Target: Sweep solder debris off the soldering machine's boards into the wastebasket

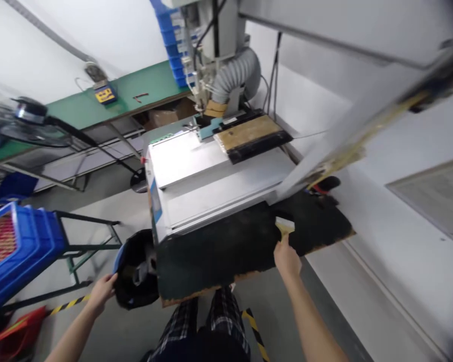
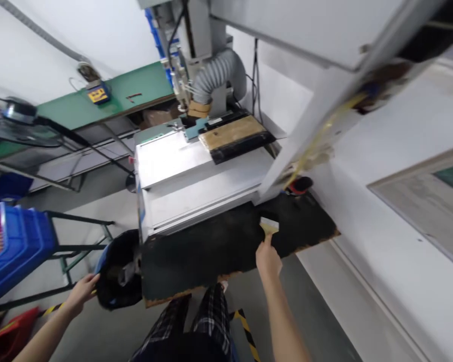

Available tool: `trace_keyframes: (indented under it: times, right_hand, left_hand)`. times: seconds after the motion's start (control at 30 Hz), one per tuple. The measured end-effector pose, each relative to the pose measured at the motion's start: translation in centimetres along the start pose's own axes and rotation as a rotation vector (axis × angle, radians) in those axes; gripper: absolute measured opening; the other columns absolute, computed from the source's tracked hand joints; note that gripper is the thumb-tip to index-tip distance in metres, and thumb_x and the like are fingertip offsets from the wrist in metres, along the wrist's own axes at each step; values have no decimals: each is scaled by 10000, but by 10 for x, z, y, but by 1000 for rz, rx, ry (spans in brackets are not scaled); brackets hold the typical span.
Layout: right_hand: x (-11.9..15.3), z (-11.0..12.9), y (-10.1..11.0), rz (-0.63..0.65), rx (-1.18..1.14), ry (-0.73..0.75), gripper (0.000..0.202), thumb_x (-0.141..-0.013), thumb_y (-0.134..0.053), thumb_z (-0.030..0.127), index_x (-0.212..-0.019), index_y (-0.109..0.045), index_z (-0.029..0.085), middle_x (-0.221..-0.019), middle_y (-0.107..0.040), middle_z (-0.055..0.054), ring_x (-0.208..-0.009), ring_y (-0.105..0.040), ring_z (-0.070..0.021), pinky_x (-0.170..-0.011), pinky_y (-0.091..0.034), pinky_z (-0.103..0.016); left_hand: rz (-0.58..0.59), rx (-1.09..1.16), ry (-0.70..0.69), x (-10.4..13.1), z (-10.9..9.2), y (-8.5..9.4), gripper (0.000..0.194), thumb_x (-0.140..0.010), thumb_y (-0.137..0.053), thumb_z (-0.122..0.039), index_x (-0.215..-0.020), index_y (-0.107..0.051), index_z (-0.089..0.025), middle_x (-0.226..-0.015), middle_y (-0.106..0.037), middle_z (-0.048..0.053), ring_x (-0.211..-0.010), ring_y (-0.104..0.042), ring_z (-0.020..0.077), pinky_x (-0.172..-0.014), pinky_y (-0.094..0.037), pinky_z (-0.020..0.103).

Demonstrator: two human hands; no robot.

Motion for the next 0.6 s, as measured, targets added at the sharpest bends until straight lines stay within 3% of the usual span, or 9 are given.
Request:
trace_keyframes:
  times: [0.07,0.13,0.2,0.27,0.43,0.53,0.6]
  right_hand:
    - [31,62,-20,62,32,171,479,-917,-245,230,-1388,-266,147,-758,-602,-123,-727,-624,-259,-636,-457,-351]
    - [82,125,-44,141,51,366,526,-886,-263,153,-1411,-230,164,-768,-597,-122,-720,-629,-249,-620,-472,-339]
    - [132,169,-66,170,81,402,589,-843,-284,89,-1421,-173,98,-771,-588,-143,-696,-630,-239,-595,-482,-321]
    - [168,191,-82,171,101,403,602,-839,-281,83,-1426,-150,99,-787,-586,-143,-679,-629,-230,-583,-486,-316]
    - [223,223,-101,176,101,396,522,-907,-252,195,-1424,-189,208,-788,-601,-98,-700,-627,-231,-603,-487,-329]
    - [265,268,-111,230,126,530,529,-890,-292,189,-1410,-227,254,-799,-614,-92,-705,-628,-243,-599,-480,-331]
    - [285,285,-112,258,96,573,529,-891,-312,218,-1409,-222,275,-807,-619,-80,-700,-627,-238,-594,-472,-318]
  left_hand:
    - [73,116,26,-15,18,5,267,-737,-466,-376,-787,-542,-125,-674,-543,19,-624,-539,131,-553,-466,212]
    - [132,176,12,-27,26,-1,301,-692,-482,-425,-772,-513,-136,-660,-498,6,-622,-500,124,-565,-461,216]
    - [192,209,-17,-36,31,-7,326,-657,-495,-453,-762,-487,-144,-667,-468,1,-646,-471,120,-583,-457,216]
    - [248,224,-45,-46,36,-8,345,-636,-501,-468,-765,-473,-150,-686,-457,4,-673,-452,123,-583,-447,213]
    - [360,216,-112,-72,53,-3,316,-653,-475,-450,-749,-460,-149,-688,-453,18,-669,-447,137,-561,-433,231]
    - [403,213,-158,-84,59,-4,262,-690,-444,-422,-700,-427,-161,-646,-411,3,-629,-422,125,-531,-416,218]
    - [415,209,-175,-89,61,-5,237,-701,-435,-400,-677,-415,-165,-638,-401,2,-619,-415,123,-514,-408,210]
Point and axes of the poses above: each hand's wrist, its own x-axis away from the middle knuckle, its own y-axis out of the back of the hand, z = x × y, the point moved 2 cm from there along -x, towards the middle knuckle
